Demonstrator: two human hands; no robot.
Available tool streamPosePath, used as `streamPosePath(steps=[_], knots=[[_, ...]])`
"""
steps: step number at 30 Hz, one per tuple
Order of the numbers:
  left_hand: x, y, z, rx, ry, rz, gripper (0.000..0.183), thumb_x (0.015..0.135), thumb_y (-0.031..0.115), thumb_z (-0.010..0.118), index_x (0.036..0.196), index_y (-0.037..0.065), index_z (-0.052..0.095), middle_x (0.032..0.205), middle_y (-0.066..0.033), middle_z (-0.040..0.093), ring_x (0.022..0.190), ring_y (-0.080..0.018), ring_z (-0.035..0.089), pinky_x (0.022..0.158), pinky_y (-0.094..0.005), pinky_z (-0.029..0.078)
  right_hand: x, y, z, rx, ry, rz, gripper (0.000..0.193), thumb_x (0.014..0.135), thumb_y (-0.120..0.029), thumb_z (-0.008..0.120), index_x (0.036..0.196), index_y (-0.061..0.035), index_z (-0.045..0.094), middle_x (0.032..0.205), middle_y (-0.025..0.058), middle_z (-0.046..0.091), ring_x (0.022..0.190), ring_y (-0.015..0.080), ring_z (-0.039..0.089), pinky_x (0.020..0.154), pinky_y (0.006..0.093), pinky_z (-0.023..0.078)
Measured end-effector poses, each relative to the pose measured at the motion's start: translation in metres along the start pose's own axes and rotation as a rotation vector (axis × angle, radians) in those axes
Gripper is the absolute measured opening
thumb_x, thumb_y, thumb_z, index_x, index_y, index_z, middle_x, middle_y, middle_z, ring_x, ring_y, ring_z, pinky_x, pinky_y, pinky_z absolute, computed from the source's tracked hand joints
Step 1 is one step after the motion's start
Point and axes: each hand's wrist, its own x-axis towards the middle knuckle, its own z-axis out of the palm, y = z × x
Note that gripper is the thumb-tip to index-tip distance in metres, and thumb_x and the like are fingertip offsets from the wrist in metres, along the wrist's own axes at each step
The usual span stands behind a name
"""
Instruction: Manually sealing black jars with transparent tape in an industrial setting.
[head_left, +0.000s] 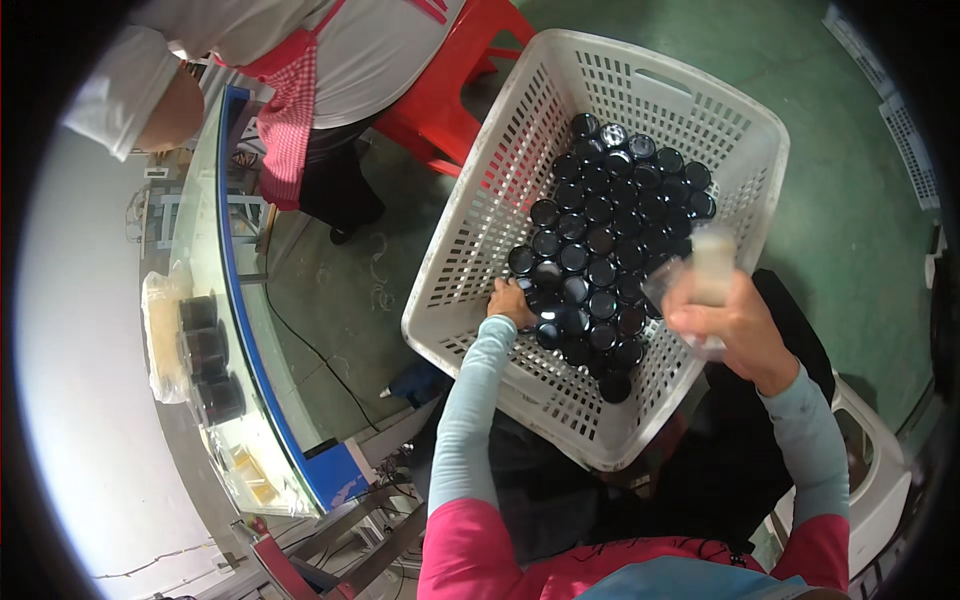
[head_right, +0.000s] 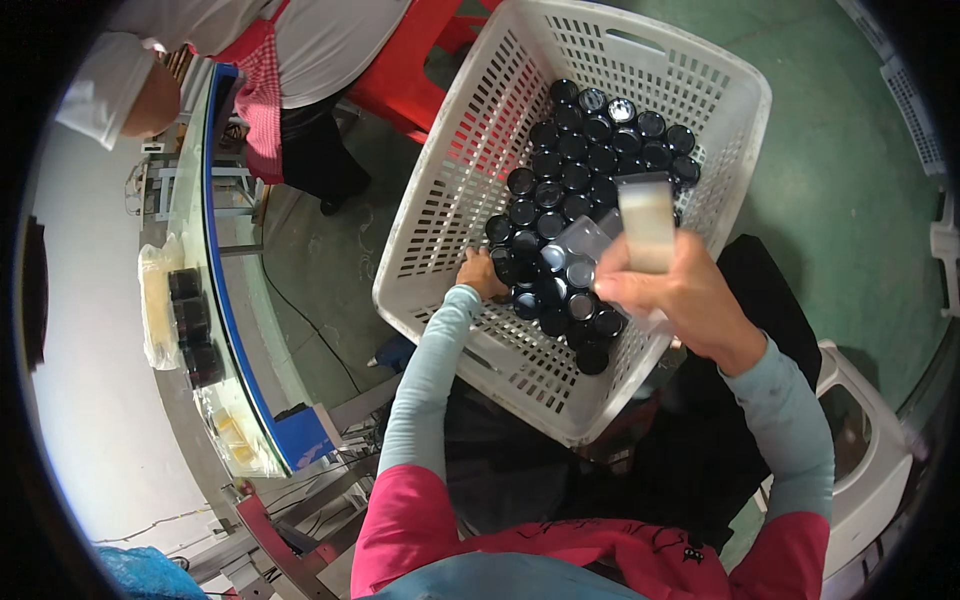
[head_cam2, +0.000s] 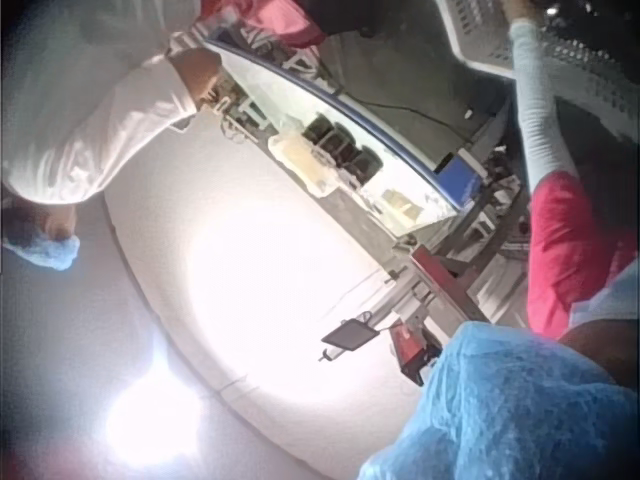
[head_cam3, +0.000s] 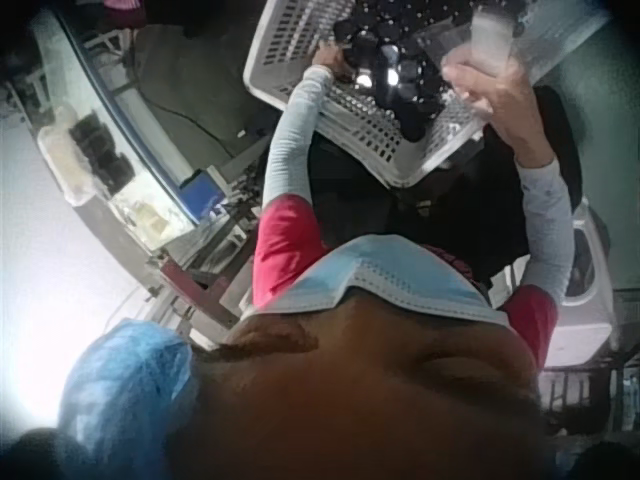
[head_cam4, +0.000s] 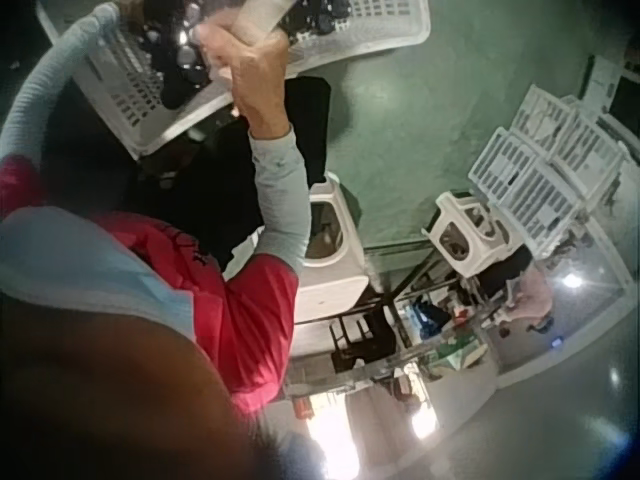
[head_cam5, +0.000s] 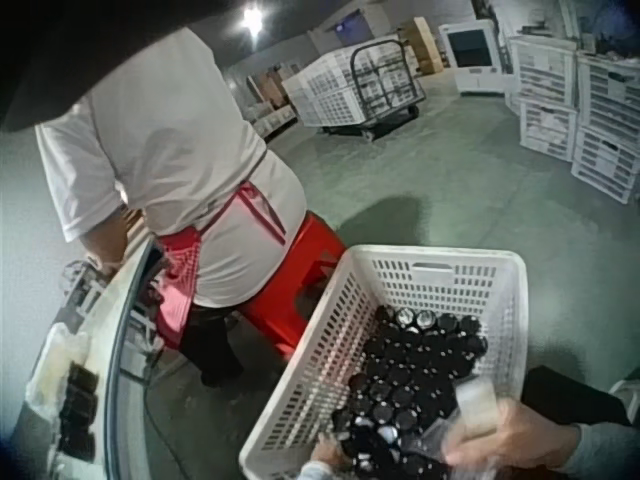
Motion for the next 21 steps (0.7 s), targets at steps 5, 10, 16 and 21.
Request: streamPosePath(steps=[5,10,16,21], knots=[[-0.098,0.027,-0.064,-0.406,0.229,0.3,0.07,0.052,0.02,0.077,0.109,-0.004,0.044,0.106,-0.0222,0.043,0.099,-0.0376,0.049,0.084,-0.0367,0.044,0.008,0.021,0.017,-0.006,-0.039,-0.029,0.016,0.07,-0.012,0.069,0.072,-0.0025,0.056,0.062,-0.0017,0.05,0.052,0.0045,0.042,0.047,0.0204,0.031],[-0.209,0.052,-0.095,-0.855,0.321,0.549,0.067,0.055,0.006,0.073,0.114,0.0,0.044,0.102,-0.0096,0.049,0.091,-0.0154,0.051,0.079,-0.0268,0.042,-0.004,0.039,0.046,0.214,-0.114,0.027,0.022,0.069,-0.015,0.073,0.077,-0.0028,0.057,0.062,-0.0022,0.051,0.05,0.0032,0.042,0.045,0.018,0.032],[-0.287,0.059,-0.084,-1.469,0.591,0.616,0.071,0.056,0.002,0.072,0.12,0.001,0.039,0.112,-0.0109,0.049,0.104,-0.0189,0.05,0.09,-0.0296,0.04,-0.051,0.051,0.085,0.576,-0.237,0.001,0.016,0.075,-0.012,0.069,0.077,-0.0035,0.056,0.064,0.0016,0.051,0.047,0.0031,0.04,0.04,0.0172,0.03],[-0.315,0.072,-0.06,-2.159,0.54,0.749,0.074,0.06,0.019,0.077,0.12,-0.002,0.039,0.11,-0.0123,0.053,0.099,-0.022,0.055,0.088,-0.0321,0.044,-0.087,0.048,0.107,0.739,-0.415,0.148,0.011,0.08,-0.009,0.062,0.084,-0.0051,0.052,0.067,0.0006,0.05,0.05,0.0036,0.04,0.044,0.017,0.034]])
